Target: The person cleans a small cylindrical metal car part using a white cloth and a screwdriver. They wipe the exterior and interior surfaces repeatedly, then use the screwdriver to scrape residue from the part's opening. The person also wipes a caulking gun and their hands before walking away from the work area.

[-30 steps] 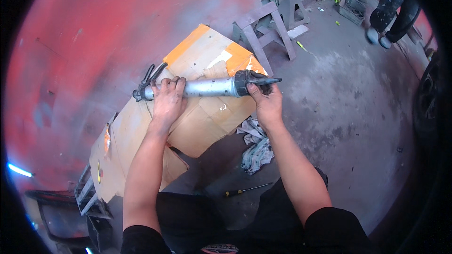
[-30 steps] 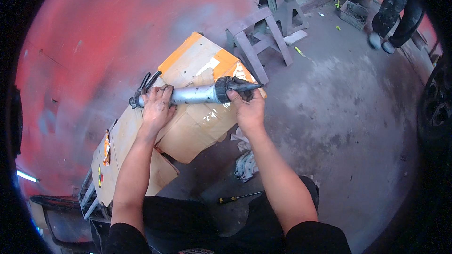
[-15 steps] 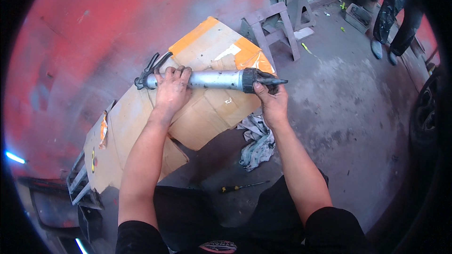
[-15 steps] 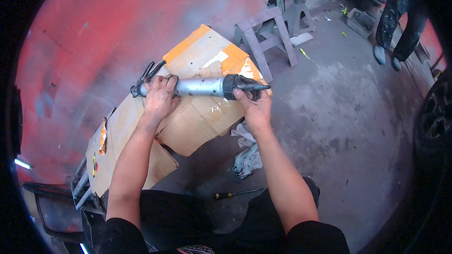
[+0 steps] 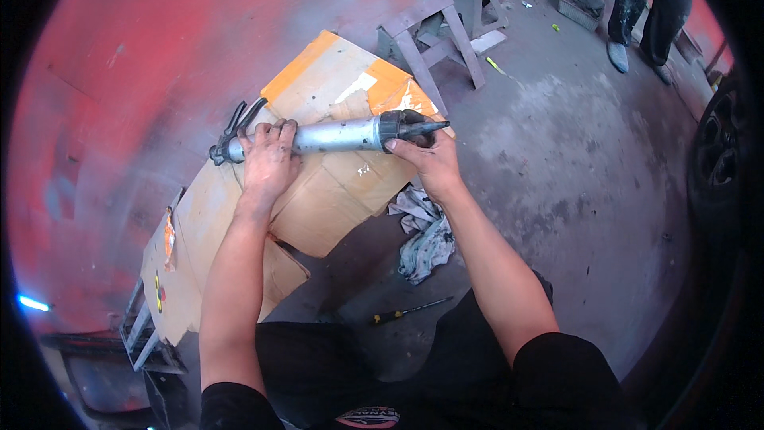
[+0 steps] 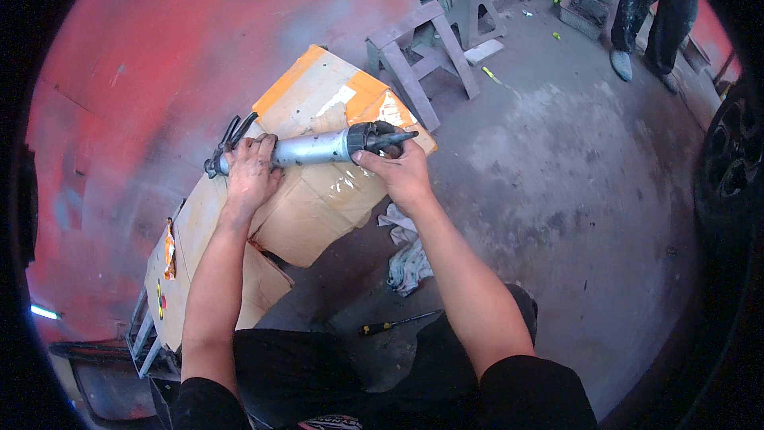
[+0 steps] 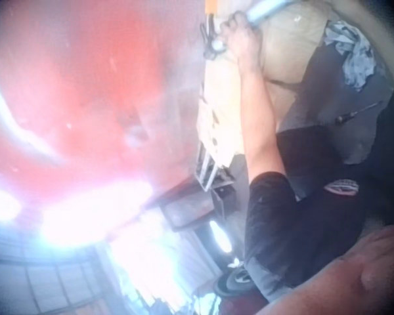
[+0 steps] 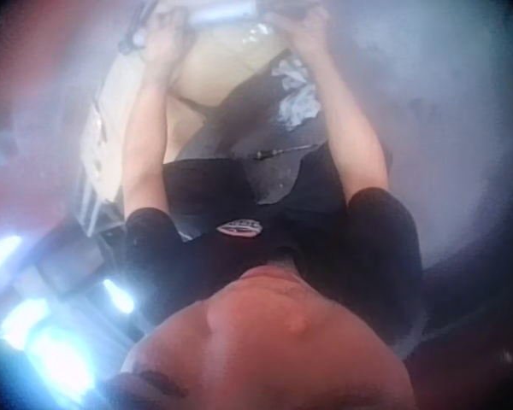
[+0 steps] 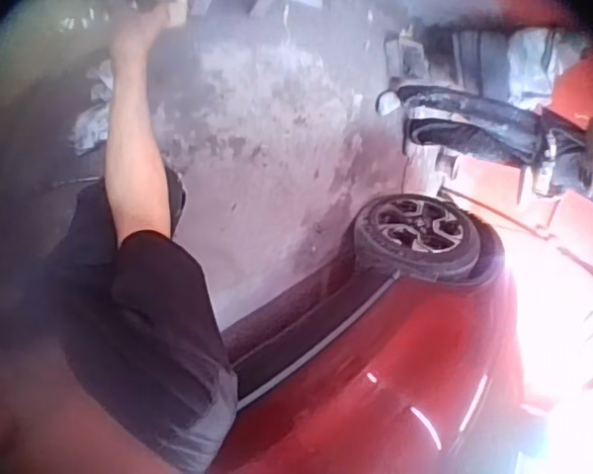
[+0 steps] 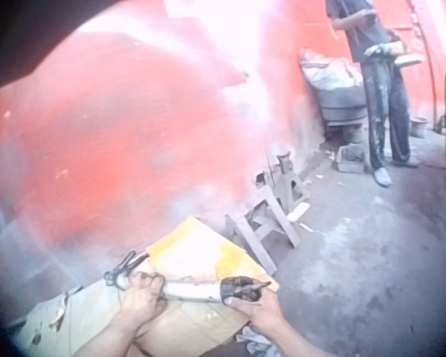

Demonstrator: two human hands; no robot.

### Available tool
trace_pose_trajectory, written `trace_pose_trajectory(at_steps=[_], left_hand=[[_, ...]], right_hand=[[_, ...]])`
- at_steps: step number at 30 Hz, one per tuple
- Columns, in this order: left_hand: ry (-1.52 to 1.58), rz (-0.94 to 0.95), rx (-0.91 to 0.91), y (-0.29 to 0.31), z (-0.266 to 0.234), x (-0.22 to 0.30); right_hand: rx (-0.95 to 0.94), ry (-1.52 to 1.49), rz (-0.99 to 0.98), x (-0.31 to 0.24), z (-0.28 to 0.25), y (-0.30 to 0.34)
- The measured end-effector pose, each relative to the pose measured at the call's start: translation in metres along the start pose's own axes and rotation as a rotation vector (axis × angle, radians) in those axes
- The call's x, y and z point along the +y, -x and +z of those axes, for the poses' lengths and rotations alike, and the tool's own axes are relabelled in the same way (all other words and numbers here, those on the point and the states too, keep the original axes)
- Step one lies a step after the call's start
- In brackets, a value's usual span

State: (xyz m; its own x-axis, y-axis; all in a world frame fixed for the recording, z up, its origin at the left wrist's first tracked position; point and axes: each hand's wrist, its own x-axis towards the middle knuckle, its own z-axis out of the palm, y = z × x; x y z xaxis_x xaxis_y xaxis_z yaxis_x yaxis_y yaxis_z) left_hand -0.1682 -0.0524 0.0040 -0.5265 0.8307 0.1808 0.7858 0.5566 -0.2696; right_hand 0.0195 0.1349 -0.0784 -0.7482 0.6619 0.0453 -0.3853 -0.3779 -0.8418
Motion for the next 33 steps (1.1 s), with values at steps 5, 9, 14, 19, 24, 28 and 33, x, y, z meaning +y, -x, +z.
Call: trace_pose_trajectory(at_steps=[5,9,14,19,24,28,33], left_hand=[[-0.031,0.014,0.0,0.001,0.005,-0.004],[-0.04,0.023,0.02,0.0,0.005,-0.004],[-0.037,0.015,0.032,0.002,0.005,-0.004],[-0.028,-0.001,-0.009,-0.001,0.003,-0.001],[0.008,0.001,0.002,-0.002,0.005,-0.001],[0.012,-0.001,0.001,-0.001,0.003,0.0],[0.002,-0.006,-0.015,-0.001,0.003,-0.002]], right_hand=[[0.071,0.107,-0.027,0.003,0.007,-0.003],[0.144,0.171,-0.085,0.003,0.011,-0.007],[0.011,0.296,0.072,-0.01,0.012,0.002],[0.007,0.442,0.166,-0.009,0.009,-0.001],[0.117,0.463,0.281,-0.002,0.011,-0.008],[0.188,0.176,-0.089,0.017,0.015,-0.008],[-0.012,0.091,-0.083,0.019,0.002,0.0]])
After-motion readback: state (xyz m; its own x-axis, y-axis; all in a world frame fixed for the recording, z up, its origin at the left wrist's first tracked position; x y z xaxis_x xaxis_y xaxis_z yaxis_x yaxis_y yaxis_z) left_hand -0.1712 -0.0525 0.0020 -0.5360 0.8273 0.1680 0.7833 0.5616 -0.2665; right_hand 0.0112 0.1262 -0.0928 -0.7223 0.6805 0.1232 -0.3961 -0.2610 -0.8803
